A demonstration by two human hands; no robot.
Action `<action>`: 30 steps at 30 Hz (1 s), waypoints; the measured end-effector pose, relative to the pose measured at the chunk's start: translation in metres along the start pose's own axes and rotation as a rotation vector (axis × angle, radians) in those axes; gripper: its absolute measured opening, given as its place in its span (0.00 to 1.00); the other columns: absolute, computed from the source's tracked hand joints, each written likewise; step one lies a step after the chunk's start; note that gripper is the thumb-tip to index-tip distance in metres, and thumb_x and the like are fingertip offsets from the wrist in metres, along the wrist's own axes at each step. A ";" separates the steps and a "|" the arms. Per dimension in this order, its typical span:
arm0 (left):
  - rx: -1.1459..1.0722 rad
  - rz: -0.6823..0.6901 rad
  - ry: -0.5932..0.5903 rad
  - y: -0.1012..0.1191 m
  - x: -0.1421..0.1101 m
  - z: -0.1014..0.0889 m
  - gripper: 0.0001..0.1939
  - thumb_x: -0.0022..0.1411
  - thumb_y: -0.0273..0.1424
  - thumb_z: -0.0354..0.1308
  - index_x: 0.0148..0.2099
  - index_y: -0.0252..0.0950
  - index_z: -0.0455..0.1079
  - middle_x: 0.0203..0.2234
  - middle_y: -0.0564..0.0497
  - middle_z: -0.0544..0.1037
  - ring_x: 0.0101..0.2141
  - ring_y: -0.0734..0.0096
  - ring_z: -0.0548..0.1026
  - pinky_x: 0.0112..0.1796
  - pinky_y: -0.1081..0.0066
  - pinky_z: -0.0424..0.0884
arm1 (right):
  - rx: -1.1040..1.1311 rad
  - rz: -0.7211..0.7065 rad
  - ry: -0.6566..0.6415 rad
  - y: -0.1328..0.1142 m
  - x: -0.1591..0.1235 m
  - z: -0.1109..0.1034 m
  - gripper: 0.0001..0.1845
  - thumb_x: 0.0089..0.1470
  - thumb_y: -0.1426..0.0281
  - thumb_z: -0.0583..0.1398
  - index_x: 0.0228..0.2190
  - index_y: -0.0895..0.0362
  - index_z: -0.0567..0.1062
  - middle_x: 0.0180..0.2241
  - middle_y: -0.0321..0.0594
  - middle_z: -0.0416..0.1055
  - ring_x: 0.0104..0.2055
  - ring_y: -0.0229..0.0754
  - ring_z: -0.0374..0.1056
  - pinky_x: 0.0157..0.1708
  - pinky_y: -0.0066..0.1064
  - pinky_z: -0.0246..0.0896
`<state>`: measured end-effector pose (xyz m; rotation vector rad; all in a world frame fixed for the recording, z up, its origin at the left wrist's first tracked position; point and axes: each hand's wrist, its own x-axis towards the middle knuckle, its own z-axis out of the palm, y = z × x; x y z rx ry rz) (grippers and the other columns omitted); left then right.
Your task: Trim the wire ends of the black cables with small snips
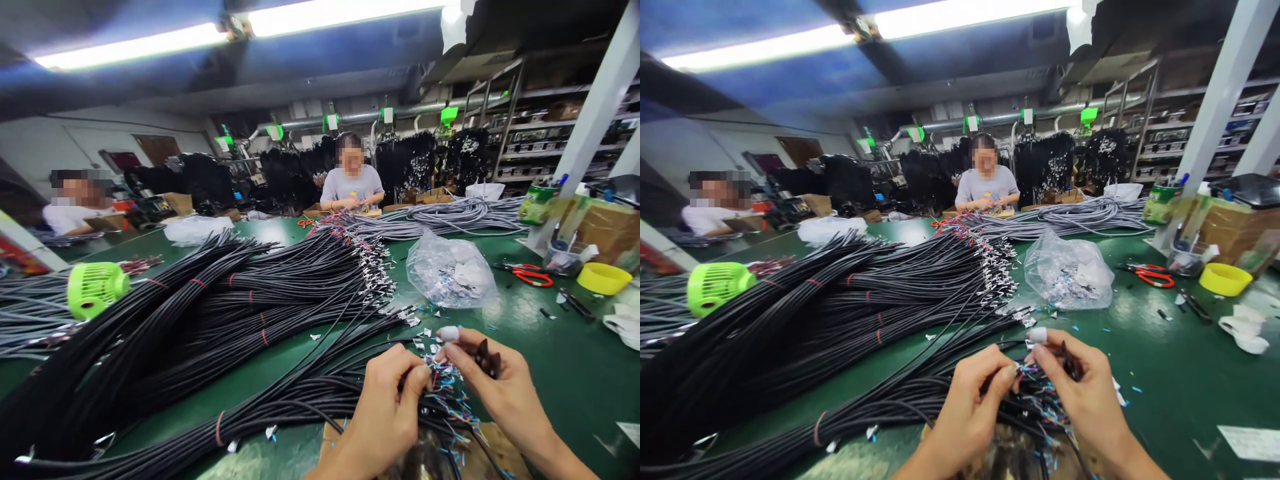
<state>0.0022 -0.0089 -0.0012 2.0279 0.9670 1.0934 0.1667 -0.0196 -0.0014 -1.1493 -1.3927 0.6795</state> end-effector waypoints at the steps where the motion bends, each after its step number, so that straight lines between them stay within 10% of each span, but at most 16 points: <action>1: -0.011 -0.008 0.010 0.000 0.000 -0.001 0.16 0.67 0.28 0.46 0.27 0.33 0.66 0.23 0.51 0.69 0.27 0.73 0.66 0.30 0.74 0.57 | 0.010 0.011 -0.001 0.000 0.000 0.000 0.12 0.52 0.65 0.61 0.36 0.58 0.78 0.26 0.39 0.77 0.29 0.43 0.75 0.31 0.28 0.71; 21: -0.133 -0.073 0.061 -0.004 0.003 -0.001 0.19 0.67 0.34 0.46 0.26 0.32 0.65 0.21 0.52 0.66 0.26 0.74 0.63 0.29 0.74 0.56 | -0.008 -0.089 -0.074 0.009 -0.005 -0.003 0.14 0.49 0.70 0.64 0.40 0.51 0.75 0.28 0.34 0.77 0.17 0.32 0.66 0.18 0.21 0.66; 30: -0.216 -0.089 -0.056 -0.007 0.004 -0.002 0.20 0.68 0.36 0.45 0.25 0.32 0.63 0.19 0.55 0.61 0.23 0.77 0.60 0.27 0.74 0.55 | -0.011 -0.196 -0.075 0.007 -0.005 -0.001 0.12 0.49 0.74 0.63 0.39 0.52 0.77 0.30 0.35 0.79 0.27 0.37 0.75 0.28 0.20 0.71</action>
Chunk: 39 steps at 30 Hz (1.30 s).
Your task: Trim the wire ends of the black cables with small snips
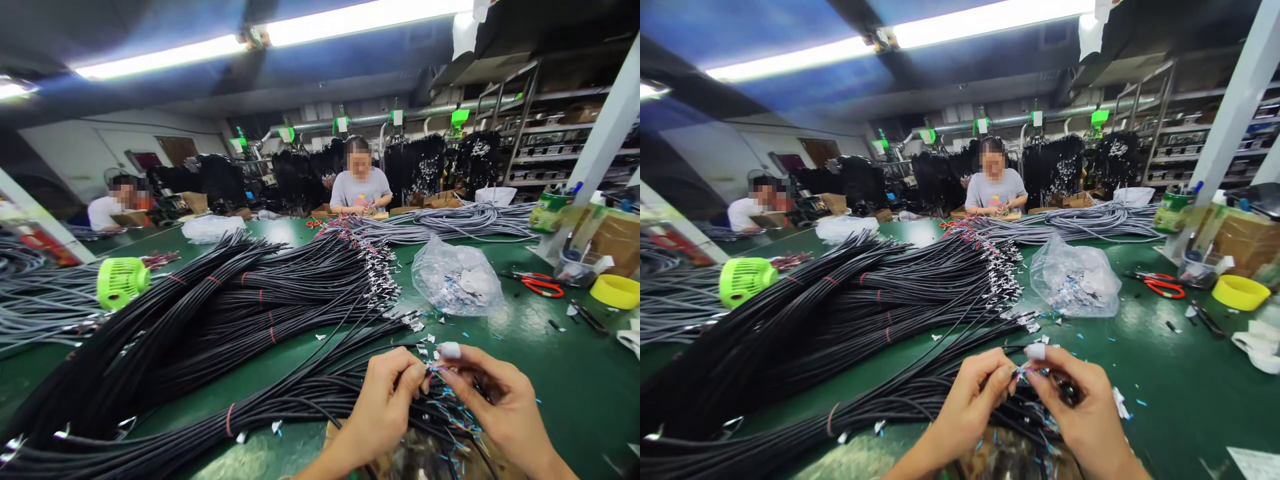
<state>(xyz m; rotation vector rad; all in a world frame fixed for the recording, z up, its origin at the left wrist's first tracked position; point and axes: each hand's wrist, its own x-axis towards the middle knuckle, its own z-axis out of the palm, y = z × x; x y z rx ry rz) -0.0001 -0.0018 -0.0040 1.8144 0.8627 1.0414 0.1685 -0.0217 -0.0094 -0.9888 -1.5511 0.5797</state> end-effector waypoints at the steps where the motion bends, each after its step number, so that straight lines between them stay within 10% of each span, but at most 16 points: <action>1: -0.022 -0.005 -0.008 0.000 0.000 0.000 0.21 0.67 0.37 0.45 0.25 0.32 0.62 0.19 0.55 0.61 0.22 0.77 0.59 0.27 0.75 0.55 | -0.005 -0.022 -0.006 0.000 0.000 0.000 0.13 0.50 0.74 0.63 0.40 0.51 0.76 0.30 0.35 0.79 0.29 0.37 0.76 0.30 0.20 0.71; 39: 0.198 0.136 -0.087 0.005 -0.001 -0.003 0.16 0.67 0.29 0.46 0.27 0.33 0.66 0.23 0.51 0.68 0.27 0.73 0.66 0.31 0.75 0.58 | 0.113 0.244 -0.190 0.004 0.006 -0.013 0.09 0.52 0.67 0.60 0.34 0.56 0.78 0.27 0.37 0.74 0.30 0.40 0.71 0.30 0.26 0.68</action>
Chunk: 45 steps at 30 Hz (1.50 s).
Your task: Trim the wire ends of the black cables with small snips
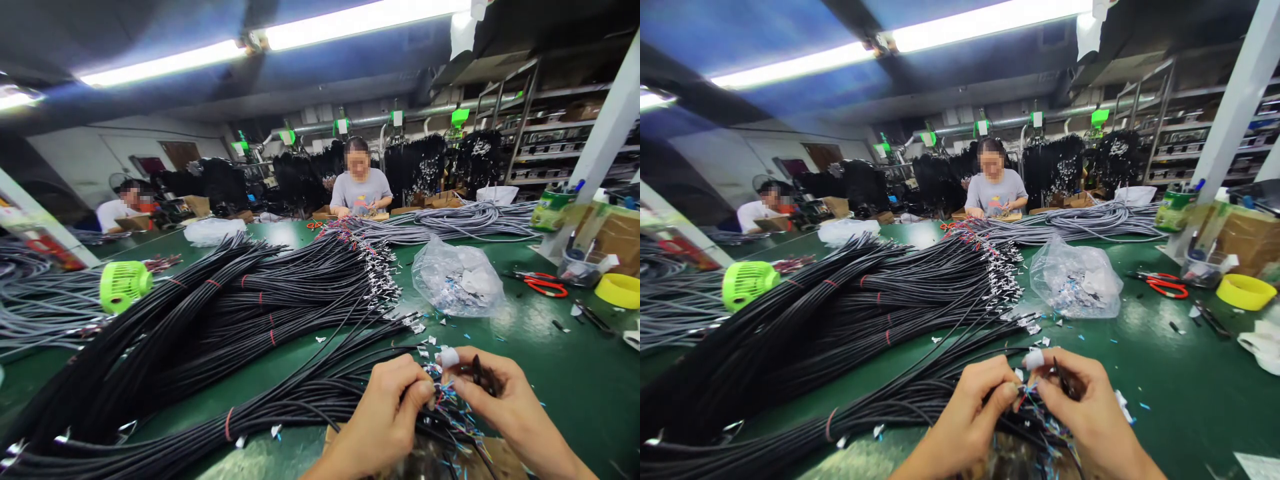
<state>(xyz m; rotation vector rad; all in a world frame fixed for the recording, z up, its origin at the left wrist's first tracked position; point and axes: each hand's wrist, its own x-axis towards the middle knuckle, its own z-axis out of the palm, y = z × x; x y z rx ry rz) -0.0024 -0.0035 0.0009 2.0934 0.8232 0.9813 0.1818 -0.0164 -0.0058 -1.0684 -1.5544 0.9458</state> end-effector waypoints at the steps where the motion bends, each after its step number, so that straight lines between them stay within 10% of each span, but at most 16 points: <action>1: -0.011 -0.004 0.012 0.000 0.000 0.000 0.16 0.67 0.29 0.45 0.27 0.33 0.66 0.23 0.51 0.68 0.27 0.74 0.66 0.30 0.75 0.58 | 0.008 0.011 0.009 0.001 0.000 0.000 0.09 0.52 0.66 0.61 0.35 0.56 0.78 0.27 0.37 0.74 0.30 0.40 0.71 0.29 0.26 0.68; 25: 0.131 0.013 0.042 0.000 -0.002 0.003 0.13 0.66 0.27 0.45 0.29 0.33 0.65 0.23 0.51 0.66 0.27 0.72 0.64 0.29 0.73 0.57 | -0.117 -0.107 0.173 -0.005 -0.006 0.003 0.07 0.46 0.69 0.65 0.31 0.53 0.81 0.28 0.39 0.79 0.29 0.41 0.75 0.31 0.25 0.72; 37: 0.156 0.024 0.047 -0.002 -0.004 0.007 0.12 0.65 0.25 0.45 0.29 0.34 0.63 0.24 0.51 0.66 0.27 0.71 0.65 0.29 0.73 0.57 | -0.169 -0.258 -0.006 -0.013 -0.002 0.005 0.09 0.55 0.73 0.57 0.34 0.53 0.78 0.32 0.39 0.74 0.31 0.40 0.69 0.31 0.26 0.66; 45: 0.065 0.055 -0.030 0.000 -0.001 0.002 0.16 0.67 0.28 0.42 0.26 0.34 0.61 0.23 0.52 0.65 0.27 0.72 0.64 0.30 0.74 0.57 | 0.172 0.031 -0.026 -0.002 -0.002 0.006 0.07 0.51 0.67 0.62 0.33 0.54 0.78 0.25 0.34 0.73 0.28 0.37 0.69 0.30 0.24 0.66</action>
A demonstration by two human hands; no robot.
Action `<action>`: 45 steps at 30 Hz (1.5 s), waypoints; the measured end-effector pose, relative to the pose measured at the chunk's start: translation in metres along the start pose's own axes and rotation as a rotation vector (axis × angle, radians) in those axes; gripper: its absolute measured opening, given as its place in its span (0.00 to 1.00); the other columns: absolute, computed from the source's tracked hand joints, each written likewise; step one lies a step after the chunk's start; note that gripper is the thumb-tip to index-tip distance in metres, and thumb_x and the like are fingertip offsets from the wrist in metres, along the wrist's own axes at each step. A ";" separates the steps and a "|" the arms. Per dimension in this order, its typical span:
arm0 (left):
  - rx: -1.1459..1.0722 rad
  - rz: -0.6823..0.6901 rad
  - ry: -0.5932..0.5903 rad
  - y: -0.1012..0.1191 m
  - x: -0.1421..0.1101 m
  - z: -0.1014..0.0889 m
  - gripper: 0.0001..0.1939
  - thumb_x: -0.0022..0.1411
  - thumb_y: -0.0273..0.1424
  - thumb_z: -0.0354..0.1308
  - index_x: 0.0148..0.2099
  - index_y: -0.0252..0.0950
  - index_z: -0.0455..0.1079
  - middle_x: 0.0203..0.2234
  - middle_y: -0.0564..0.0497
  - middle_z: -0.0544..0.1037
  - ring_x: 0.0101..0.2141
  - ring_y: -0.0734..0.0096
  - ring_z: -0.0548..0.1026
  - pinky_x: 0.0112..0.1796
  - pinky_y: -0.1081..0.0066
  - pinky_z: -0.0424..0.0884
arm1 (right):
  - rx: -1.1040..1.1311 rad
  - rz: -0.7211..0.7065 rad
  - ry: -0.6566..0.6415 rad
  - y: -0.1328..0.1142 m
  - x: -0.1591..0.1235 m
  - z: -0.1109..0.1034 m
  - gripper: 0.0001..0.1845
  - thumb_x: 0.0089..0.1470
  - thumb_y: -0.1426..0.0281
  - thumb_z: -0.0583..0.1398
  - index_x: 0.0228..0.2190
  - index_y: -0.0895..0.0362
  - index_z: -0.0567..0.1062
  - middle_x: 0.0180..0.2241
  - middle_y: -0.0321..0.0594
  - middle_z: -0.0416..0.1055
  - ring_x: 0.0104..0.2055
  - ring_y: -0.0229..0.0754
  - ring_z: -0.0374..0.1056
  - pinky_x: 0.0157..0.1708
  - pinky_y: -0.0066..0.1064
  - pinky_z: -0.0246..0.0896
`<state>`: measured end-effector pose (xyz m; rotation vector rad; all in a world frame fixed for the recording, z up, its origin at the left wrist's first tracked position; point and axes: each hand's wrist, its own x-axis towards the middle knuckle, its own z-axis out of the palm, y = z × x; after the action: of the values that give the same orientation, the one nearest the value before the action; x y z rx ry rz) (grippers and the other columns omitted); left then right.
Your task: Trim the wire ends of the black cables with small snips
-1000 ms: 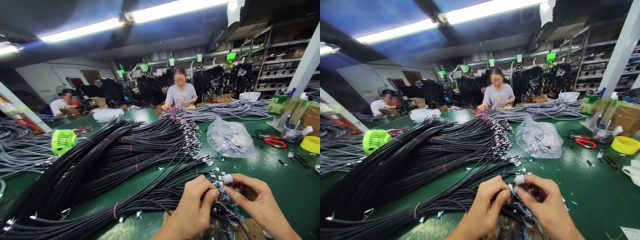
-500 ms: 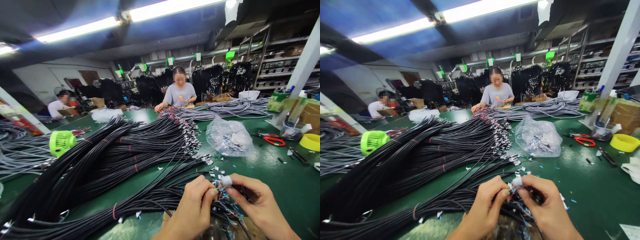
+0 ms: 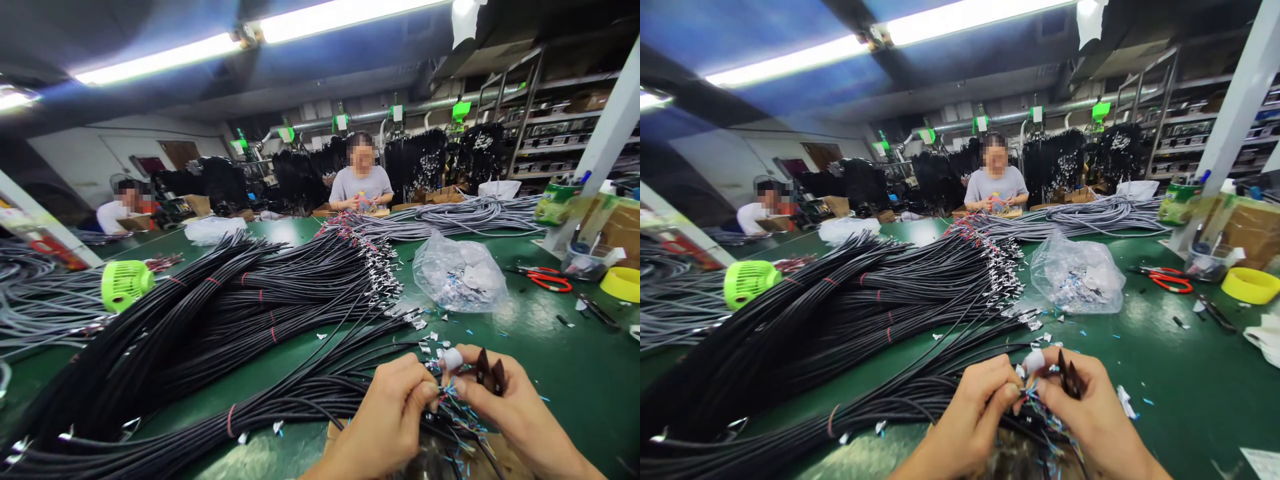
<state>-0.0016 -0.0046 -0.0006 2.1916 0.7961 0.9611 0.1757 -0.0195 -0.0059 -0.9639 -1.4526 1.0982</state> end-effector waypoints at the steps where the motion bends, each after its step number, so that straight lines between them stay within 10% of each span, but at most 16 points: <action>1: -0.023 -0.005 -0.004 0.000 0.001 0.000 0.17 0.68 0.29 0.42 0.26 0.34 0.61 0.22 0.52 0.65 0.27 0.72 0.64 0.29 0.73 0.57 | 0.046 0.051 -0.004 0.001 0.000 0.000 0.09 0.50 0.65 0.63 0.34 0.54 0.78 0.25 0.34 0.73 0.27 0.38 0.70 0.29 0.25 0.67; 12: -0.302 -0.153 0.014 -0.008 0.004 0.002 0.24 0.67 0.42 0.43 0.23 0.33 0.59 0.18 0.56 0.58 0.20 0.78 0.56 0.24 0.74 0.52 | 0.098 0.163 0.096 0.004 -0.003 0.002 0.19 0.50 0.59 0.63 0.40 0.59 0.76 0.14 0.30 0.63 0.11 0.26 0.45 0.10 0.19 0.42; 18: -0.271 -0.115 0.036 -0.008 0.003 0.002 0.22 0.68 0.38 0.43 0.24 0.33 0.60 0.18 0.55 0.60 0.21 0.78 0.58 0.25 0.75 0.54 | 0.119 0.134 0.081 0.002 -0.006 0.008 0.14 0.47 0.64 0.66 0.36 0.57 0.77 0.22 0.36 0.73 0.19 0.30 0.62 0.20 0.20 0.60; 45: 0.082 0.071 0.222 -0.002 -0.003 0.003 0.06 0.61 0.25 0.53 0.34 0.31 0.71 0.25 0.49 0.69 0.27 0.71 0.66 0.29 0.73 0.58 | -0.141 -0.028 0.170 0.002 -0.005 0.000 0.09 0.48 0.66 0.65 0.33 0.56 0.78 0.28 0.38 0.77 0.27 0.39 0.73 0.27 0.23 0.69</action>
<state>-0.0016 -0.0063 -0.0047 2.2214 0.8774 1.2433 0.1768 -0.0234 -0.0085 -1.1054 -1.4140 0.8803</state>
